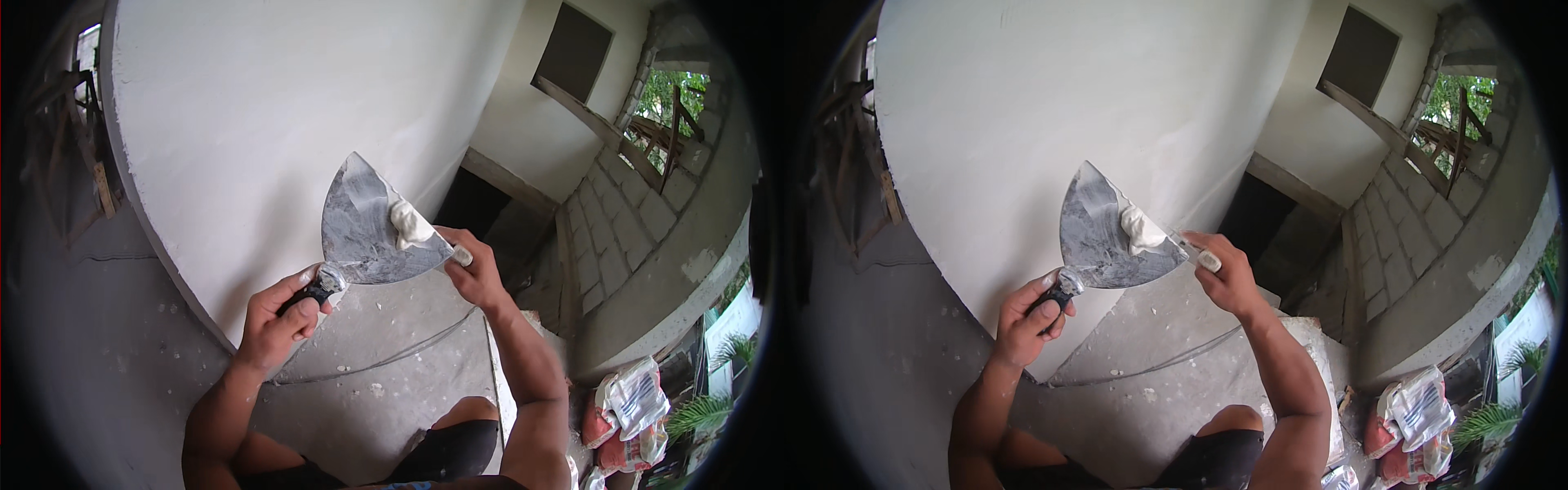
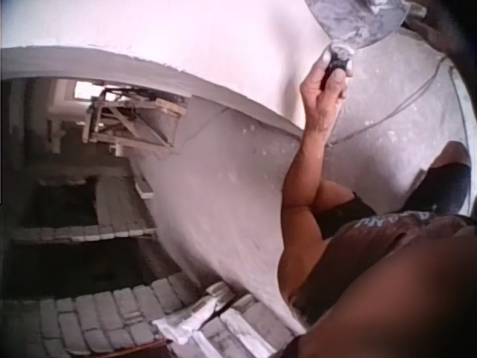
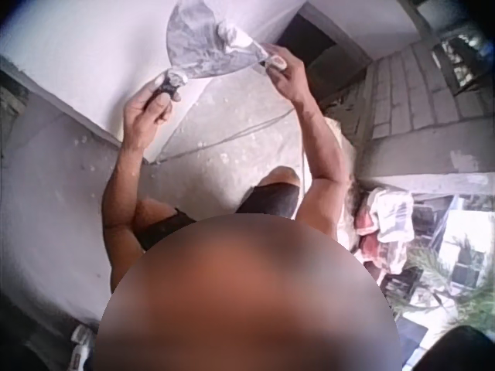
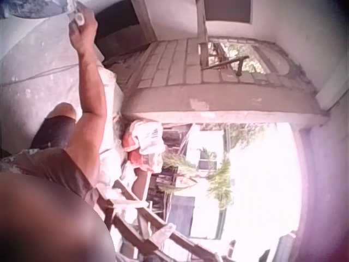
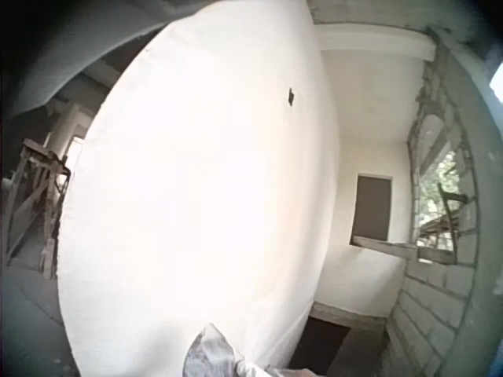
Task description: Apply plaster or finishing compound to a wall using a trowel and putty knife.
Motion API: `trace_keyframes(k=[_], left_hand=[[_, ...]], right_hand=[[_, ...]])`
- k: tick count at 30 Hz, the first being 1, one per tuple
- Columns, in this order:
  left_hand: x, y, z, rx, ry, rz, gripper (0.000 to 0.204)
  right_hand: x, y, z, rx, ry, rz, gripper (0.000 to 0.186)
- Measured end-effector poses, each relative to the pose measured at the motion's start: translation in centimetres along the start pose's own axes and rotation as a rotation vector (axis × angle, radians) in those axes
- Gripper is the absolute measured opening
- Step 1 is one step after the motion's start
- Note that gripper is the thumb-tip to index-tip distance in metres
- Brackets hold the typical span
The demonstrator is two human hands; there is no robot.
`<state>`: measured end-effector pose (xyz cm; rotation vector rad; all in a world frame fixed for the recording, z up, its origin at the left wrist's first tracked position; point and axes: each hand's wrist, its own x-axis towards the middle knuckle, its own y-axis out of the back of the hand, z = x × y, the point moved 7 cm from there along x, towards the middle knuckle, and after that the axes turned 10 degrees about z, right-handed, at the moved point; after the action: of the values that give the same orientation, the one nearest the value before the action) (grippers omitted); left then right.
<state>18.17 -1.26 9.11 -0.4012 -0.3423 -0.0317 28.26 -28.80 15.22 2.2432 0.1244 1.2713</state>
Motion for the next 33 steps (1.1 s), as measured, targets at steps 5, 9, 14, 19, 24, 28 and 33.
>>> trace_keyframes(k=[5,9,14,19,24,28,33], left_hand=[[-0.2,-1.0,0.5,0.700,-0.758,0.092,0.044],[0.6,-1.0,-2.0,0.967,-0.988,0.028,0.060],[1.0,0.7,-3.1,1.057,-1.038,0.060,0.066],[1.0,4.1,-6.3,0.978,-0.636,0.169,0.048],[0.2,3.3,-7.6,0.953,-0.580,0.052,0.046],[-0.3,2.0,-8.0,0.974,-0.511,-0.096,0.048],[-0.5,2.3,-9.0,0.960,-0.531,-0.151,0.049]], right_hand=[[-5.0,-5.3,6.5,1.151,-0.844,0.383,0.030],[-5.4,-8.9,3.3,1.498,-1.063,0.253,0.039],[-2.4,-5.9,3.1,1.464,-0.930,0.328,0.039],[8.8,2.5,-3.6,0.850,-0.246,0.395,0.032],[23.0,4.1,-16.9,0.075,0.517,0.513,0.040],[30.2,3.0,-21.5,-0.153,0.718,0.570,0.049],[32.4,0.5,-21.9,-0.156,0.619,0.453,0.051]])
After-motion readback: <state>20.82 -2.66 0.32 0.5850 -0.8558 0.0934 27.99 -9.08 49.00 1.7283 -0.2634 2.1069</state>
